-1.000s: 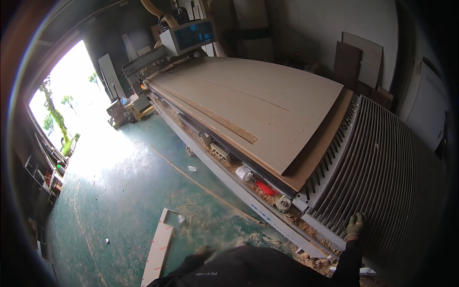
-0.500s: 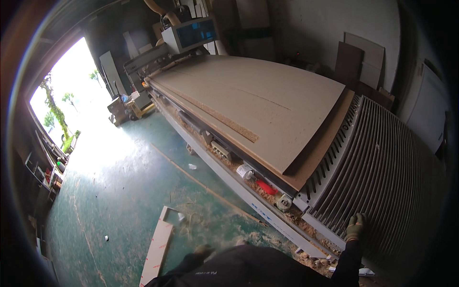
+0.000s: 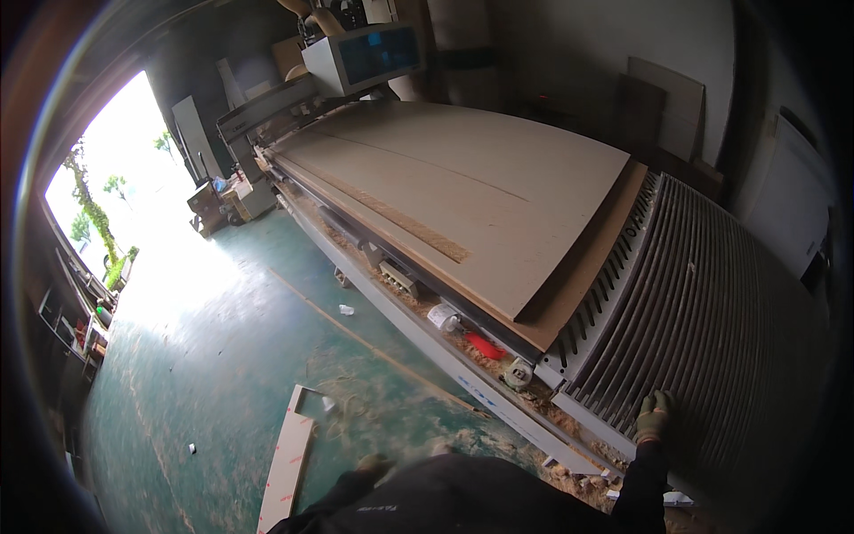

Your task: The person applies small paper labels to a large board on a CNC machine table. They peel labels from a sheet and place them on specific spots on the board while another person assists by holding the board steady.

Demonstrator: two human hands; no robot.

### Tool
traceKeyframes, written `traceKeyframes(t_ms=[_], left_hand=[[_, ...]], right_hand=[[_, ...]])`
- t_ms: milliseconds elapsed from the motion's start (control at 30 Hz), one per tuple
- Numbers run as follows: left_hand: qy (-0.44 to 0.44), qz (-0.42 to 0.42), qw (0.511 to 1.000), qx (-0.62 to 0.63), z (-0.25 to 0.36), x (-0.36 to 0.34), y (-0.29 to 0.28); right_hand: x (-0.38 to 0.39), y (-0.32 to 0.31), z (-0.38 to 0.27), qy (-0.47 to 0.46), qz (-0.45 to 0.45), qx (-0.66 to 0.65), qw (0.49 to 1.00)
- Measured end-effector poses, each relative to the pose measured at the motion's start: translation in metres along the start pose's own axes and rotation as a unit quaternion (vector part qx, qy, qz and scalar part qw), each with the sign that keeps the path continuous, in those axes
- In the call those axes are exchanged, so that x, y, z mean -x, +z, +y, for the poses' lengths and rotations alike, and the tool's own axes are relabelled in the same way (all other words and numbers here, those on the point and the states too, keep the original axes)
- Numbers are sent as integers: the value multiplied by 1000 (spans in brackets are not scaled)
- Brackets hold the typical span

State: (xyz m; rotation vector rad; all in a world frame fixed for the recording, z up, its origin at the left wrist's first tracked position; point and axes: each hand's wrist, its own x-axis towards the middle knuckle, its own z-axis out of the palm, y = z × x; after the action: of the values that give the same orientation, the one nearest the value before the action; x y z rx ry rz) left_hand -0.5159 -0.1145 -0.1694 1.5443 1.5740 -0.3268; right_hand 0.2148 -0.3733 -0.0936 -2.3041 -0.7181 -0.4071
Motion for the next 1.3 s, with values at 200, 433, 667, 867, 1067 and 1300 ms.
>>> traceKeyframes(t_ms=[200, 433, 667, 867, 1067, 1300], left_hand=[[15, 14, 999, 31, -4, -4, 3], [33, 28, 997, 65, -4, 3, 2], [47, 42, 997, 46, 5, 15, -1], [120, 77, 990, -11, -5, 9, 3], [52, 63, 997, 1, -3, 18, 4], [191, 195, 941, 199, 96, 65, 3]], right_hand=[[0, -1, 1, 2, -10, 1, 1000], [3, -1, -1, 33, -26, -1, 999], [2, -12, -20, 9, 4, 63, 998], [-2, -33, -51, -48, 60, 83, 994], [-4, -36, -65, -73, 104, 76, 989], [-1, -43, -71, -40, 71, 80, 993]])
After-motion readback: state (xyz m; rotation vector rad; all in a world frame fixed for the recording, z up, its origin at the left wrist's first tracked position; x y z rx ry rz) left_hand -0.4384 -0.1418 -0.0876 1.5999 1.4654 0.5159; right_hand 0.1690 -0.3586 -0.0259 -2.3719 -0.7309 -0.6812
